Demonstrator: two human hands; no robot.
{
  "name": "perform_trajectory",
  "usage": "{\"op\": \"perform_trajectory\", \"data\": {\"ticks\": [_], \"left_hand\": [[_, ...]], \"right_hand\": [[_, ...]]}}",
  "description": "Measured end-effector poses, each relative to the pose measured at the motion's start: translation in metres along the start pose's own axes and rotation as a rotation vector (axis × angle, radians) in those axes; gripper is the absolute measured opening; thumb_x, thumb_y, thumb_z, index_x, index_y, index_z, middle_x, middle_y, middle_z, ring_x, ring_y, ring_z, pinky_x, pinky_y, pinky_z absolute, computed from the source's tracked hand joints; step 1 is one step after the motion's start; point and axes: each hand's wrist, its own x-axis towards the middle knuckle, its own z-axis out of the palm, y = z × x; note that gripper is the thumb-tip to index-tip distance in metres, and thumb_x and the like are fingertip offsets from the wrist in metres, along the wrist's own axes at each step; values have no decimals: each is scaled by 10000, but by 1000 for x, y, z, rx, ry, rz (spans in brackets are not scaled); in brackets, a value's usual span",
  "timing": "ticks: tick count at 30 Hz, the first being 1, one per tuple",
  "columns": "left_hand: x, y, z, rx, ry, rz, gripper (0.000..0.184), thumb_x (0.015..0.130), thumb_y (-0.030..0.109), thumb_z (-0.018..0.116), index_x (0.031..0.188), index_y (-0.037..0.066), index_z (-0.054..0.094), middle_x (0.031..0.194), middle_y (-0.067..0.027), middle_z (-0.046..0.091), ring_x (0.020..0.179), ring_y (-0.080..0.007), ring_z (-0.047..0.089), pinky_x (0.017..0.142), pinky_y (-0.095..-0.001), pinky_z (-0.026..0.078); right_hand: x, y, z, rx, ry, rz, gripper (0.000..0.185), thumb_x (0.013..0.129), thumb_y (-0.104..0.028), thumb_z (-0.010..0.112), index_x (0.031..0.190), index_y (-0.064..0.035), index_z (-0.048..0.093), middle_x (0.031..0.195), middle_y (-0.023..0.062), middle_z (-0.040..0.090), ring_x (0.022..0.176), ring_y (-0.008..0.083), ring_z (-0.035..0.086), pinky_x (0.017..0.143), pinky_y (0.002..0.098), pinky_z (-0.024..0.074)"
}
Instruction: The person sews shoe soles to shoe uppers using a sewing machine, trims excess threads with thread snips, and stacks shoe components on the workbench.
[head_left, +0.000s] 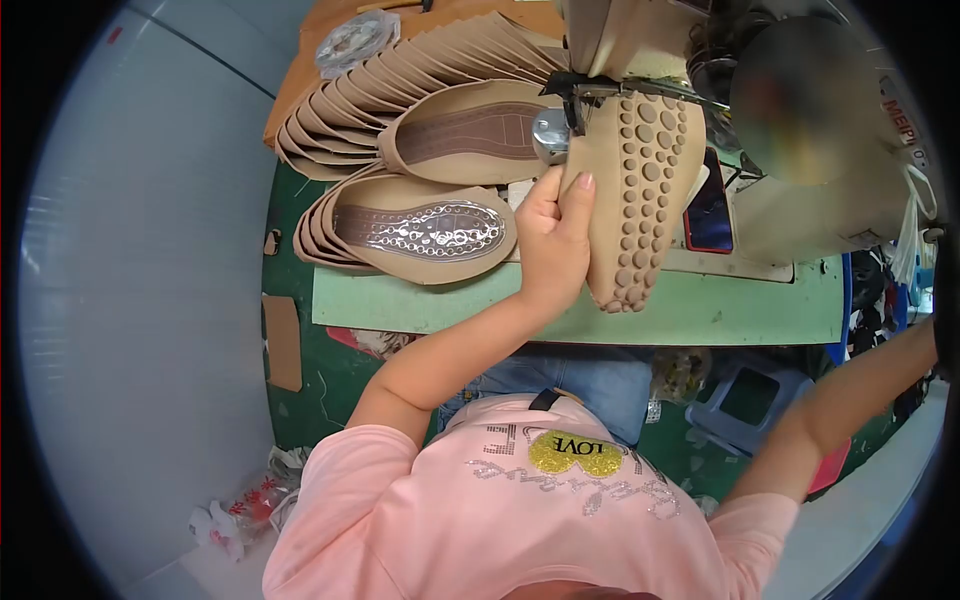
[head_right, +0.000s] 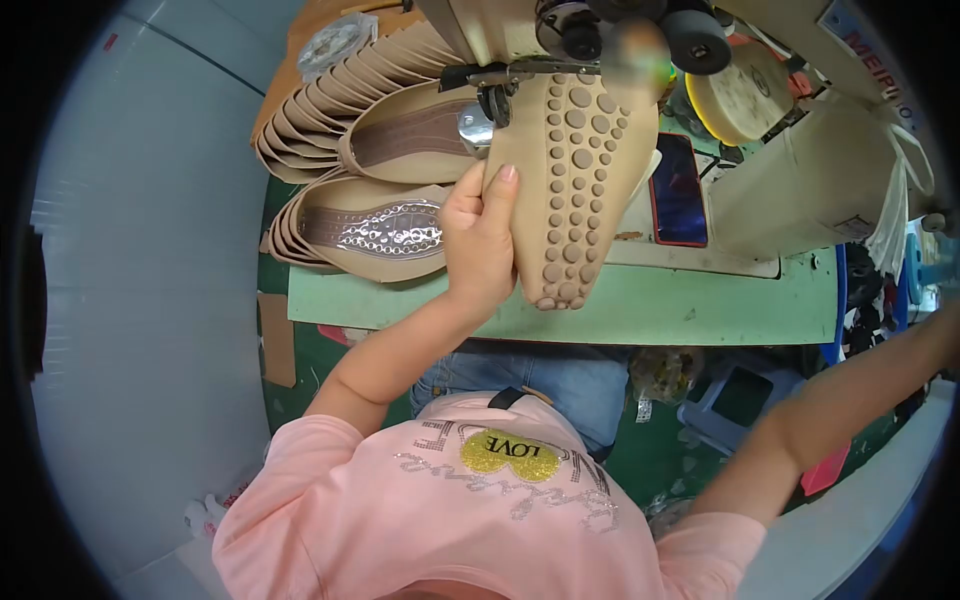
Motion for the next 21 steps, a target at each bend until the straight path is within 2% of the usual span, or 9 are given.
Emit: {"op": "perform_trajectory", "data": {"ticks": [2, 3, 4, 5, 6, 7, 9, 15, 21], "left_hand": [[0, -5, 3, -4, 22, 42, 220, 955, 193, 493, 950, -13, 571, 803, -22, 631, 671, -28, 544, 591, -197, 444], [0, -6, 4, 0, 25, 41, 219, 955, 195, 494, 941, -10, 569, 798, -18, 625, 665, -25, 534, 584, -197, 438], [-1, -7, 4, 6, 27, 40, 218, 955, 197, 494, 933, -7, 567, 793, -13, 620, 660, -21, 524, 578, -197, 433], [-1, -8, 3, 15, 30, 37, 217, 955, 198, 495, 924, -5, 564, 788, -9, 615, 655, -18, 514, 571, -197, 427], [-1, -10, 2, 30, 36, 52, 216, 956, 199, 494, 918, -3, 563, 784, -6, 611, 650, -16, 509, 566, -196, 423], [-1, -12, 3, 43, 42, 67, 215, 956, 199, 494, 913, -1, 562, 780, -4, 606, 646, -13, 503, 560, -195, 419], [0, -14, 3, 44, 44, 80, 211, 957, 196, 491, 909, 3, 561, 778, -1, 602, 641, -10, 498, 552, -193, 415], [-1, -10, 6, 35, 40, 106, 202, 959, 184, 483, 928, 4, 568, 780, 3, 603, 640, -9, 504, 542, -188, 416], [3, -10, 7, 42, 24, 83, 188, 950, 178, 501, 948, 3, 569, 807, -8, 611, 677, -14, 523, 572, -183, 426]], "right_hand": [[-62, -82, -62, -786, -283, -682, 322, 921, -291, 557, 851, 17, 620, 690, 44, 592, 523, 144, 485, 462, 289, 404], [-95, -107, -84, -770, -456, -822, 284, 877, -288, 592, 880, -7, 634, 770, 74, 603, 560, 177, 504, 489, 298, 421], [-124, -133, -99, -295, -836, -677, 267, 833, -285, 627, 908, -30, 649, 850, 104, 614, 597, 210, 523, 515, 307, 438], [-142, -152, -108, 317, -1206, -299, 272, 788, -282, 662, 937, -54, 663, 931, 133, 625, 633, 243, 543, 542, 316, 454], [-166, -169, -116, 496, -1349, -150, 300, 744, -280, 697, 965, -78, 678, 1011, 163, 636, 670, 277, 562, 568, 325, 471], [-193, -180, -121, 595, -1370, -69, 437, 716, -388, 698, 1062, -121, 669, 1115, 130, 614, 633, 219, 525, 542, 296, 452], [-212, -201, -129, 623, -1371, -81, 415, 722, -358, 699, 1074, -141, 668, 1140, 82, 618, 584, 158, 460, 510, 265, 425], [-222, -210, -114, 551, -1382, -253, 360, 719, -193, 701, 1076, -152, 672, 1180, 33, 615, 543, 127, 389, 463, 220, 388], [-224, -205, -105, 607, -1389, -122, 411, 670, -92, 713, 1074, -151, 669, 1173, 39, 621, 548, 135, 396, 462, 224, 395]]}}
